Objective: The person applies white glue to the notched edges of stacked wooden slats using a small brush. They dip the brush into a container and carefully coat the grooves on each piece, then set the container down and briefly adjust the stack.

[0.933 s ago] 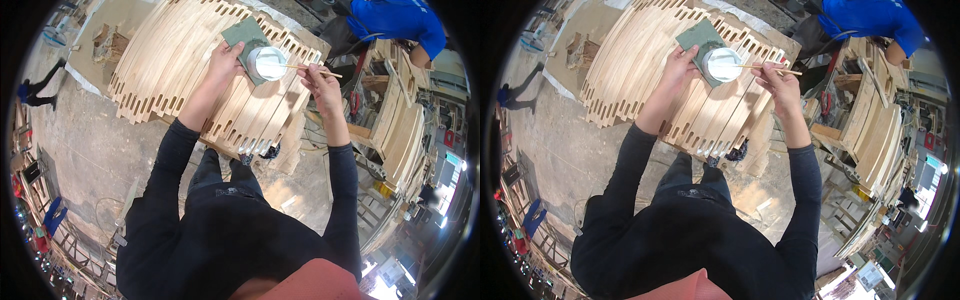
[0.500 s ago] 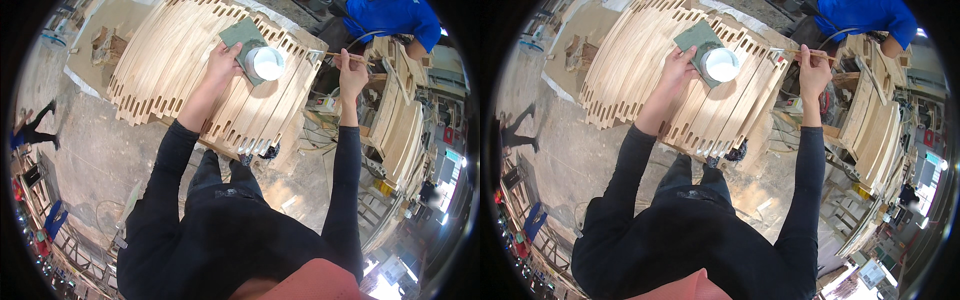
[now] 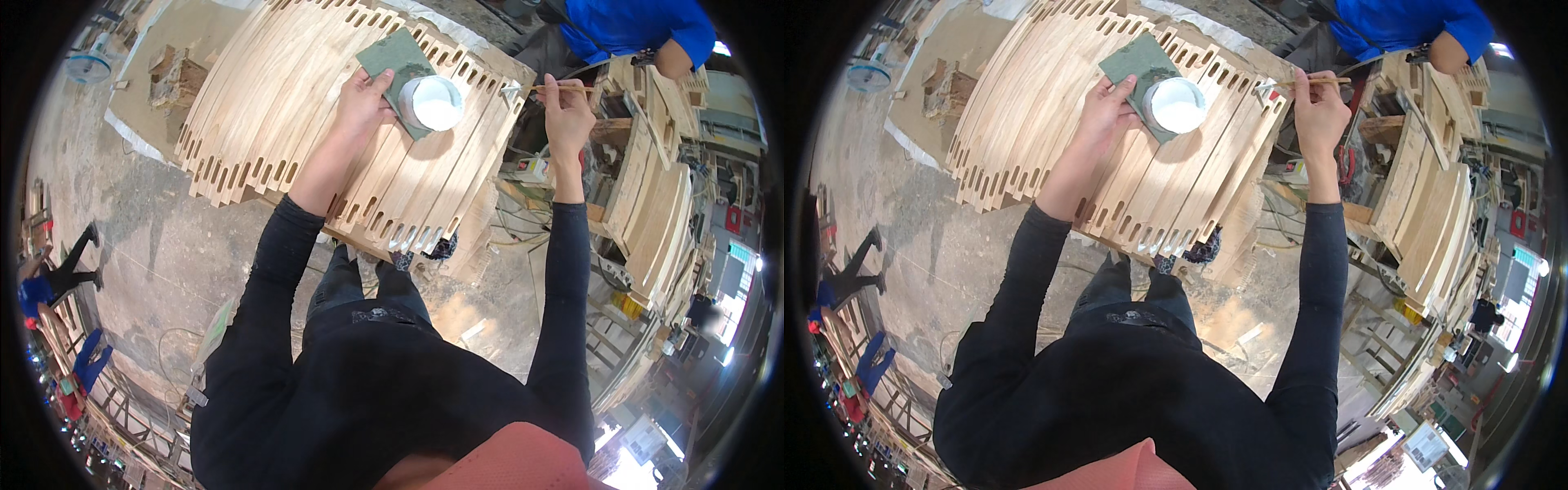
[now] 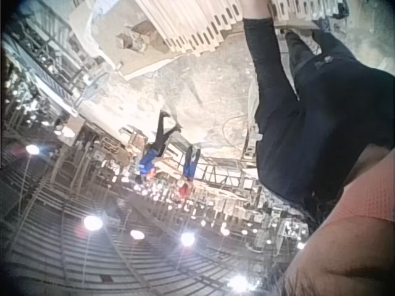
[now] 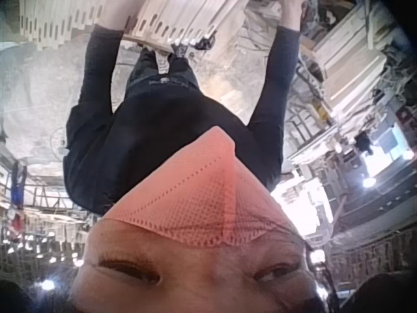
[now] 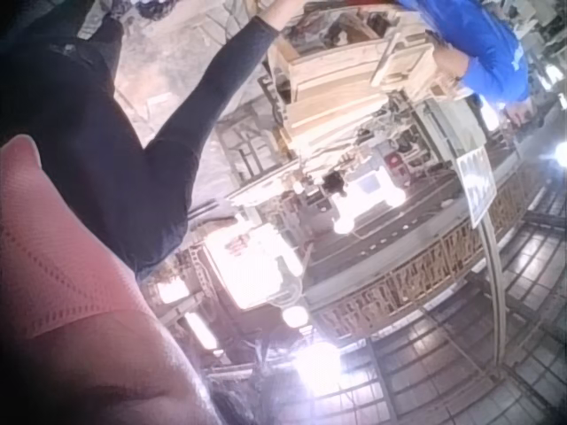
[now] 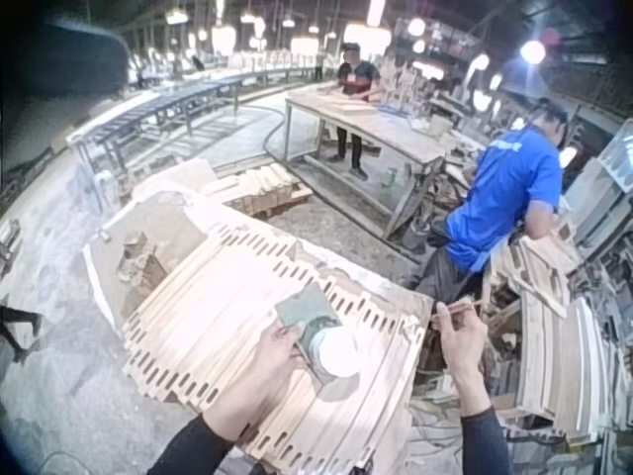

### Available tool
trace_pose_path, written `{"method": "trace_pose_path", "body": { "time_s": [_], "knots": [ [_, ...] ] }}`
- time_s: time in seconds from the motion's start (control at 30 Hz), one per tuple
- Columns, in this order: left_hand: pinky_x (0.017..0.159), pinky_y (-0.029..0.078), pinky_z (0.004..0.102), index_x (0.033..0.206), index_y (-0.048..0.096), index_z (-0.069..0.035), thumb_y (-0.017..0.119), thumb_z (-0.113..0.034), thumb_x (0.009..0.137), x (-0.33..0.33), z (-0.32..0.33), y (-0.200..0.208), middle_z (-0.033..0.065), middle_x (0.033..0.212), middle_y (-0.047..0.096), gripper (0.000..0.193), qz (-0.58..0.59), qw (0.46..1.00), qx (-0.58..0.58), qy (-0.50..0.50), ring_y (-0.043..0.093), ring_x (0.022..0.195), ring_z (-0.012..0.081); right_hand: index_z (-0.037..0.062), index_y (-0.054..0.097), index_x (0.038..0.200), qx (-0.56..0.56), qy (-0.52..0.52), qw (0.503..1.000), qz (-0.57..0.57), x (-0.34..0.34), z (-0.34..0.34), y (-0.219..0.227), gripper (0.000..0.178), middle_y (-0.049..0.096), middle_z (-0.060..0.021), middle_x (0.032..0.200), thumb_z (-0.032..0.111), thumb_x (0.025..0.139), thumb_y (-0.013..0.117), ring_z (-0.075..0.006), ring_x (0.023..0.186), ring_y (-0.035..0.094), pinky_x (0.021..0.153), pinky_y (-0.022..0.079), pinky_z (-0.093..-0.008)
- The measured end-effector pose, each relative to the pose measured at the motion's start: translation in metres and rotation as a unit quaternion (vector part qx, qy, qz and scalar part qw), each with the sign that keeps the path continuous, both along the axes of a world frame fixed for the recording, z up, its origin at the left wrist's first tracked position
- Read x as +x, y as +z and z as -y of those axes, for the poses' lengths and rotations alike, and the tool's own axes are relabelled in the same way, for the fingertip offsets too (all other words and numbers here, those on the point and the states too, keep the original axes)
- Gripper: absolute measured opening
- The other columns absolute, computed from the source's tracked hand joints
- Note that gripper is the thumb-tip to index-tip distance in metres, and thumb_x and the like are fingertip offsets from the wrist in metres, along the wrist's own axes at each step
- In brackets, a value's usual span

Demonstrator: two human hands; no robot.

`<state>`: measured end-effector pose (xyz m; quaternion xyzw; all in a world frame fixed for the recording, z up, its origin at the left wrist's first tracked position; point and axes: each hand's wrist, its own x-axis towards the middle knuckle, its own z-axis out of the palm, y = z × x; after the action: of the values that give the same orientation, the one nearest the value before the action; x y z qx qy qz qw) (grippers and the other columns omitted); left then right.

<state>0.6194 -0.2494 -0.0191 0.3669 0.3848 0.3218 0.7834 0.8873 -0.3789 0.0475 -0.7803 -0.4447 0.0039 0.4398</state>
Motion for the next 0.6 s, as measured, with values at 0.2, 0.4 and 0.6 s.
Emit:
{"method": "trace_pose_path", "body": {
  "time_s": [0.2,0.4,0.6],
  "knots": [
    [0.066,0.056,0.0352,0.114,0.053,-0.002,0.058,-0.017,0.093,0.002,-0.001,-0.001,0.0126,0.101,0.065,0.026,0.018,1.000,-0.017,0.010,0.067,0.083,0.0227,0.0039,0.059,0.086,-0.034,0.028,0.997,0.061,-0.001,-0.015,-0.004,0.024,0.067,-0.0082,0.068,0.028,0.089,0.064,-0.0149,0.065,0.068,0.060,0.050,-0.0256],
    [0.066,0.057,0.0373,0.113,0.053,-0.002,0.057,-0.013,0.093,0.001,-0.001,-0.001,0.0128,0.101,0.065,0.023,0.052,0.998,-0.031,0.019,0.067,0.083,0.0239,0.0042,0.059,0.083,-0.085,0.033,0.992,0.089,-0.003,-0.017,0.002,0.027,0.067,-0.0075,0.067,0.030,0.088,0.064,-0.0166,0.061,0.066,0.059,0.049,-0.0271],
    [0.067,0.057,0.0376,0.115,0.052,-0.002,0.056,-0.013,0.094,0.002,0.000,-0.001,0.0130,0.103,0.064,0.024,0.065,0.997,-0.037,0.022,0.067,0.085,0.0239,0.0044,0.060,0.082,-0.068,0.029,0.994,0.084,0.003,-0.023,0.005,0.027,0.067,-0.0073,0.066,0.030,0.087,0.065,-0.0159,0.060,0.066,0.059,0.049,-0.0273]
  ]
}}
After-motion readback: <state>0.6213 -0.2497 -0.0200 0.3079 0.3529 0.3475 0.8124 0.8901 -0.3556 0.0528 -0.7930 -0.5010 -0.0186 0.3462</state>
